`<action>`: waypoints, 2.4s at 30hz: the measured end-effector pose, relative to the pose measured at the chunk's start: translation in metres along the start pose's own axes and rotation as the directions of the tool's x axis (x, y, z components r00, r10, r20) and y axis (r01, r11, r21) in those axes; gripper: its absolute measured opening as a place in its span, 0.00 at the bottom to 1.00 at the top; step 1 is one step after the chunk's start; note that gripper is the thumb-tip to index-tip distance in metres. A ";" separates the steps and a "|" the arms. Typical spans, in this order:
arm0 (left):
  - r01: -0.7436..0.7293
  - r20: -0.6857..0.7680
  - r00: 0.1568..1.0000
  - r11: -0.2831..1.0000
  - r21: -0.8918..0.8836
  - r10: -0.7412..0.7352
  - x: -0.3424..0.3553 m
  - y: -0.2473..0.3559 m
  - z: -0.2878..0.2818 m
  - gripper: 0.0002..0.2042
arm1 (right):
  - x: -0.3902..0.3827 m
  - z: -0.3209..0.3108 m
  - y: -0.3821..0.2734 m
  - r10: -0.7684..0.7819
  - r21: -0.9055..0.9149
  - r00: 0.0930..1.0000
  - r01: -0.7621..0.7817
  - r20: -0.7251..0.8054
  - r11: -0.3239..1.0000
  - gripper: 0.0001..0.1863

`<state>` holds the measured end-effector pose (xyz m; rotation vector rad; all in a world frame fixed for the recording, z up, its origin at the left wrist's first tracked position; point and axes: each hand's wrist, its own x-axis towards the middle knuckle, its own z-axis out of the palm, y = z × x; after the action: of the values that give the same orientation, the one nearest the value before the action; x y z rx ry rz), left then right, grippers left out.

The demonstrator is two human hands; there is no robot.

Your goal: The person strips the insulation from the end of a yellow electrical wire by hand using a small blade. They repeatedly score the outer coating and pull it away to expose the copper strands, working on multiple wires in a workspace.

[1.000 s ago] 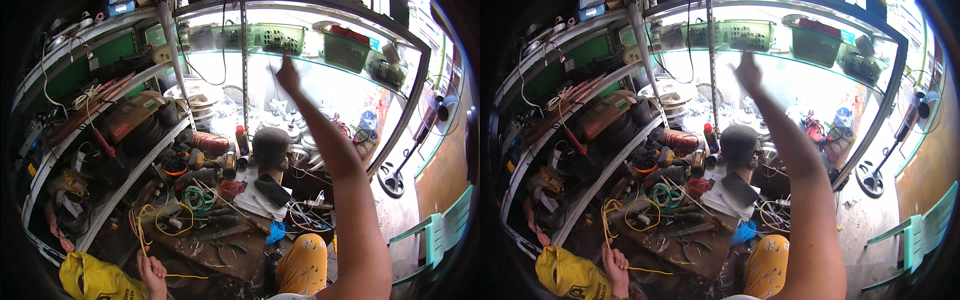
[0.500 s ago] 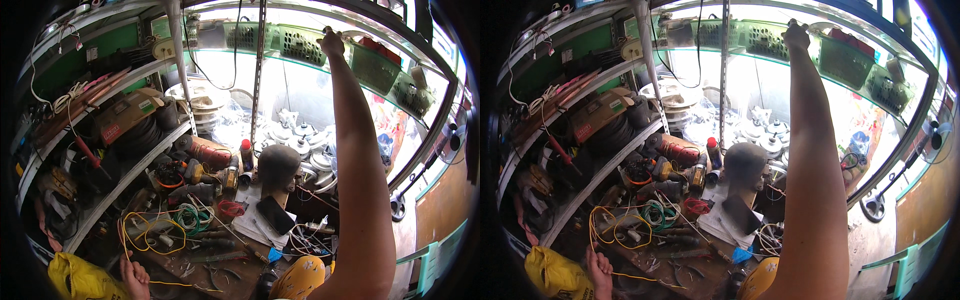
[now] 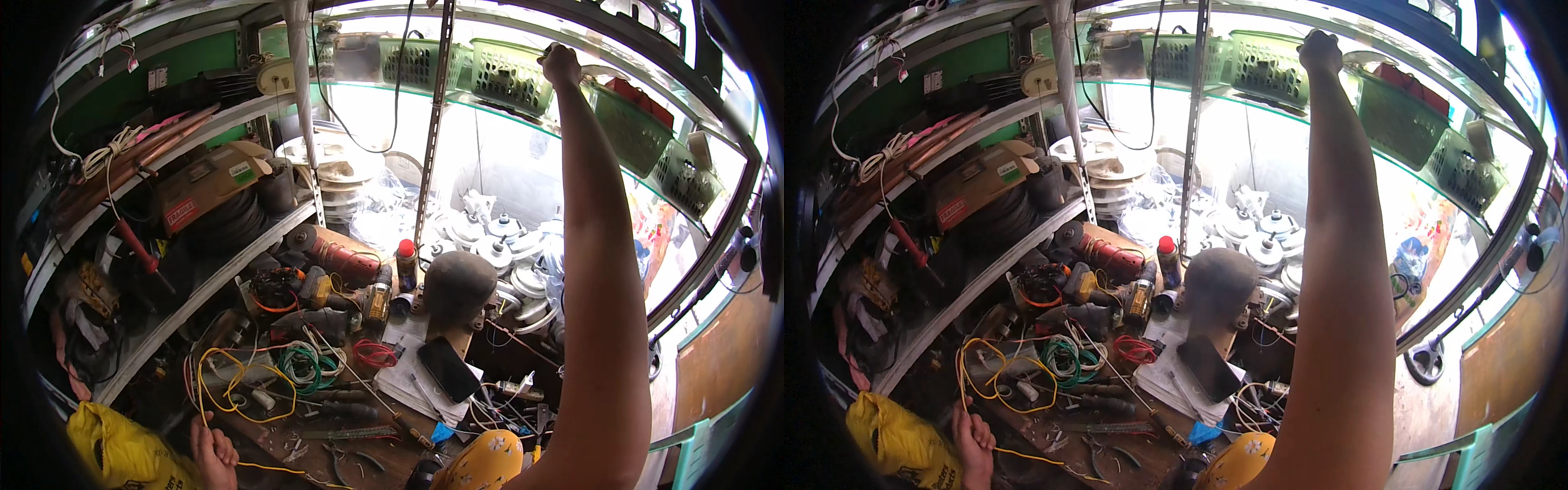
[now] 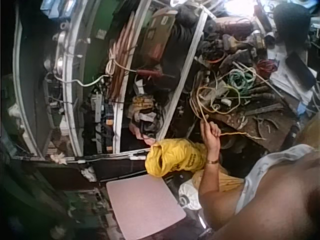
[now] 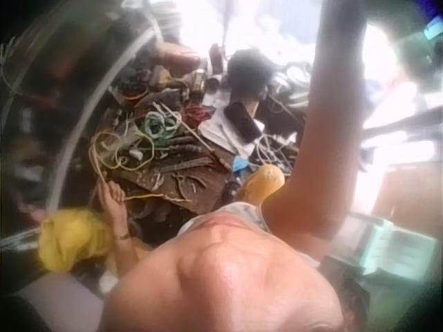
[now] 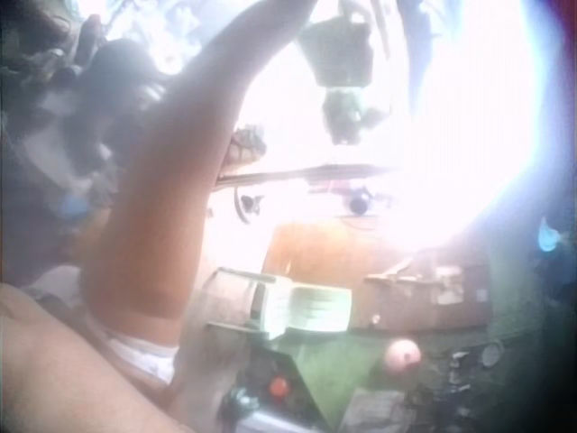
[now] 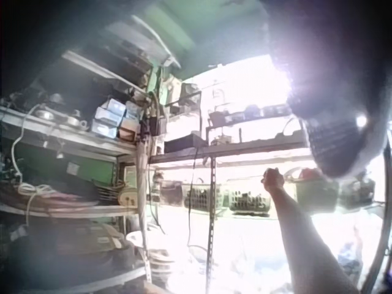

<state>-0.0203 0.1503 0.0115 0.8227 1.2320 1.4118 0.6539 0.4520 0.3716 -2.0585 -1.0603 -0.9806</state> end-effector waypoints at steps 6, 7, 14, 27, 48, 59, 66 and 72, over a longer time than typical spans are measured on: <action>0.026 -0.035 0.999 1.000 -0.013 -0.026 -0.001 0.003 0.008 0.14 | 0.008 -0.001 0.018 -0.020 0.132 0.997 0.011 0.069 0.991 0.18; 0.027 -0.031 0.999 0.999 -0.017 -0.028 0.000 0.003 0.009 0.14 | 0.007 -0.001 0.025 -0.077 0.112 0.996 0.071 0.054 0.991 0.18; 0.013 -0.053 0.998 0.999 -0.043 -0.015 -0.003 0.002 0.007 0.10 | -0.020 0.007 0.046 -0.183 0.252 0.974 0.212 -0.134 0.944 0.16; 0.038 0.219 0.976 0.991 -0.128 -0.010 -0.054 0.025 0.013 0.12 | -0.171 -0.032 -0.071 -0.235 0.514 0.897 0.411 -0.374 0.753 0.32; 0.160 0.358 0.928 0.979 -0.127 -0.105 -0.098 0.010 -0.036 0.11 | -0.602 -0.305 -0.217 -0.881 0.943 0.467 0.320 -0.072 0.092 0.06; 0.224 -0.092 0.936 0.776 -0.589 -0.340 -0.027 -0.048 -0.121 0.09 | -0.692 -0.353 -0.107 -0.857 0.925 0.352 -0.196 0.376 0.325 0.06; 0.254 0.275 0.955 0.791 -0.557 -0.113 -0.050 -0.055 -0.089 0.14 | -0.670 -0.368 -0.037 -0.757 0.685 0.276 -0.666 0.592 0.294 0.09; 0.428 0.826 0.560 0.876 -0.223 -0.063 -0.131 -0.025 -0.025 0.26 | -0.602 -0.339 -0.044 -0.587 0.235 0.248 -0.967 0.771 -0.100 0.13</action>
<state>-0.0085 0.0158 -0.0016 0.8019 0.2917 0.8127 0.2622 -0.0284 0.0639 -0.9189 -0.9114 1.5623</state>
